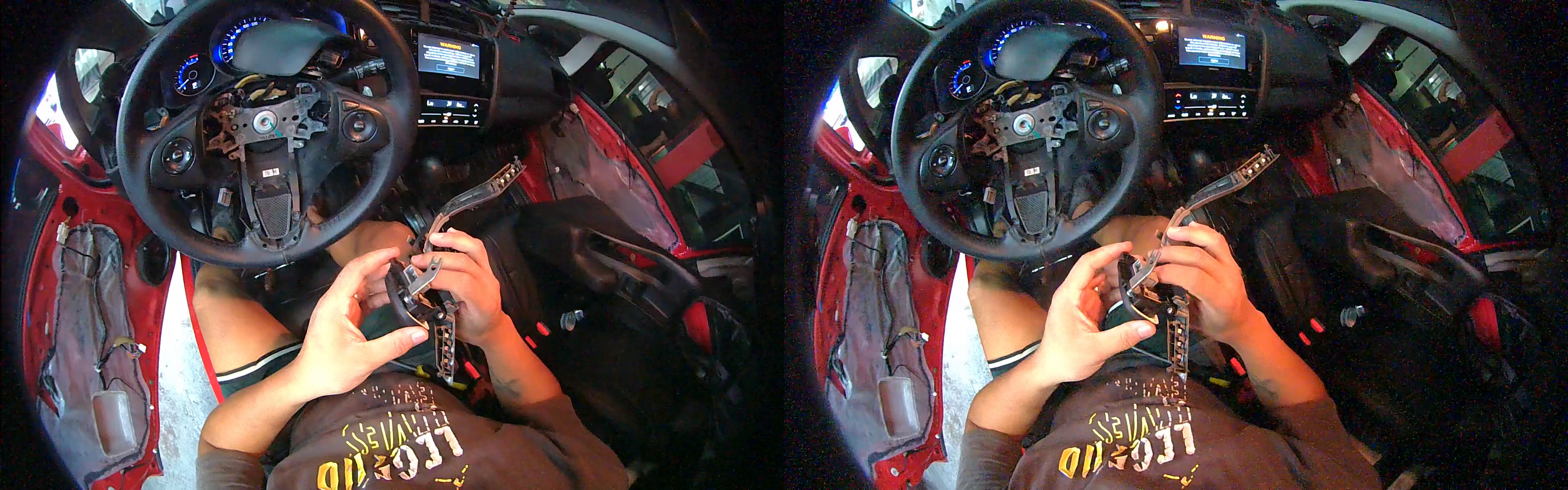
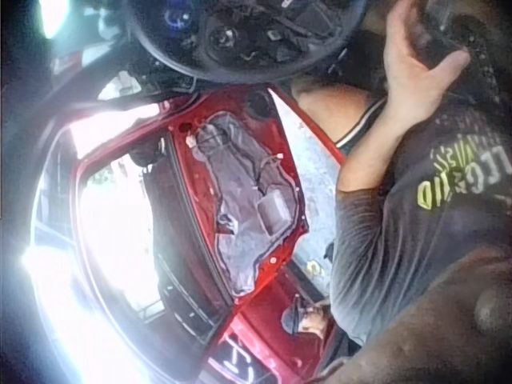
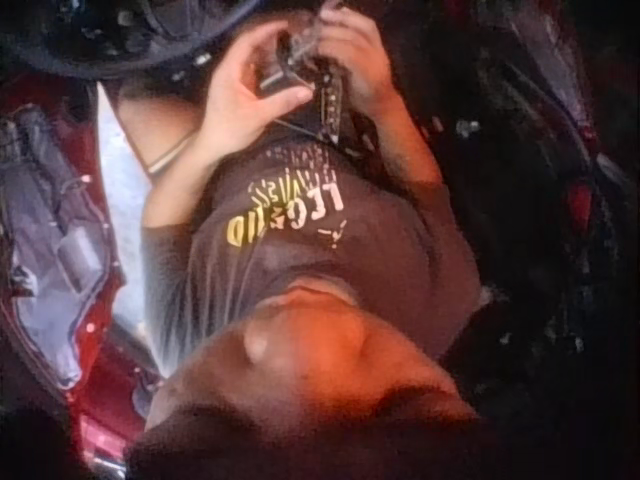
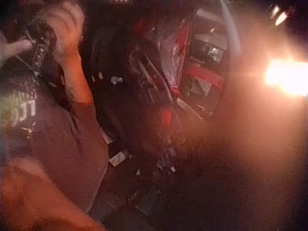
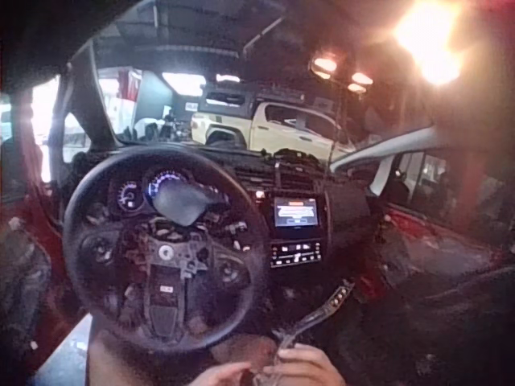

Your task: The person removes the center horn cover and a lower trim piece from the steering wheel using a screwdriver. They then detach the airbag module by unscrewing fasteners and disconnecting the electrical connector. Finally, they reattach the airbag module and snap the center horn cover back into place.

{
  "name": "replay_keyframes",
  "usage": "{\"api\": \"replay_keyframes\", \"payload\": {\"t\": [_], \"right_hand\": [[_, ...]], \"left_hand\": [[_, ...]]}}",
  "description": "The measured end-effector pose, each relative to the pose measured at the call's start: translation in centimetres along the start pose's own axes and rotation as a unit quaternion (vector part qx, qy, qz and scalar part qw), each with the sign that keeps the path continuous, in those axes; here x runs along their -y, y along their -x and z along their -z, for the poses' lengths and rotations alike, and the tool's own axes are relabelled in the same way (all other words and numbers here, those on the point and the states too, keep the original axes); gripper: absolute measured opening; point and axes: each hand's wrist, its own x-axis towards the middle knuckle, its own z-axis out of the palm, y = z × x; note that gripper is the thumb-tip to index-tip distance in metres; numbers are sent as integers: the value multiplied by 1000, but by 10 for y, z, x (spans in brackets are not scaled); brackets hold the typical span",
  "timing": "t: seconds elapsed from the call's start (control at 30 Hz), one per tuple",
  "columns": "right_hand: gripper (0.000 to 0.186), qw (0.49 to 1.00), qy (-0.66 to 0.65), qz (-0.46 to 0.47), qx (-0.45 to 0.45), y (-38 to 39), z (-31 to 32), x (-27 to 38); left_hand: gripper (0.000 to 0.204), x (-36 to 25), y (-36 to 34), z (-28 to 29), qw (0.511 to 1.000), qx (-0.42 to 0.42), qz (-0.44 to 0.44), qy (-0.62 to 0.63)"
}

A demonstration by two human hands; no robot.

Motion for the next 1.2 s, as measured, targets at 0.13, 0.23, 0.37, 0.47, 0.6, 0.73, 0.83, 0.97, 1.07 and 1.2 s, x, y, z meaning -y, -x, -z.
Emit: {"api": "replay_keyframes", "payload": {"t": [0.13, 0.23, 0.37, 0.47, 0.6, 0.73, 0.83, 0.97, 1.07, 1.2], "right_hand": [[36, 1000, -8, -20, -11, 0, -2, 0], [37, 999, -9, -27, -27, 0, -4, 0], [34, 998, 55, 11, -40, 1, 0, 0], [27, 988, 126, 67, -52, 10, -5, 5], [22, 978, 161, 115, -73, 16, -23, 8], [26, 980, 134, 135, -66, 21, -37, 7], [27, 982, 98, 148, -58, 15, -46, 4], [28, 989, 69, 127, -32, 17, -54, 3], [30, 993, 61, 98, -17, 19, -60, 3], [41, 998, 32, 36, 28, 26, -66, -6]], "left_hand": [[93, 2, -1, 0, 1000, 6, -16, -15], [96, 4, -2, 2, 1000, 20, -7, -6], [97, 14, -3, 13, 998, 57, -27, 31], [97, 31, -1, 26, 992, 73, -12, 104], [100, 48, 5, 39, 958, 97, 75, 260], [92, 59, 10, 44, 898, 122, 158, 393], [96, 65, 8, 53, 913, 144, 166, 344], [73, 79, 12, 60, 892, 135, 185, 390], [72, 88, 16, 63, 868, 83, 232, 431], [72, 80, 10, 70, 829, 30, 337, 446]]}}
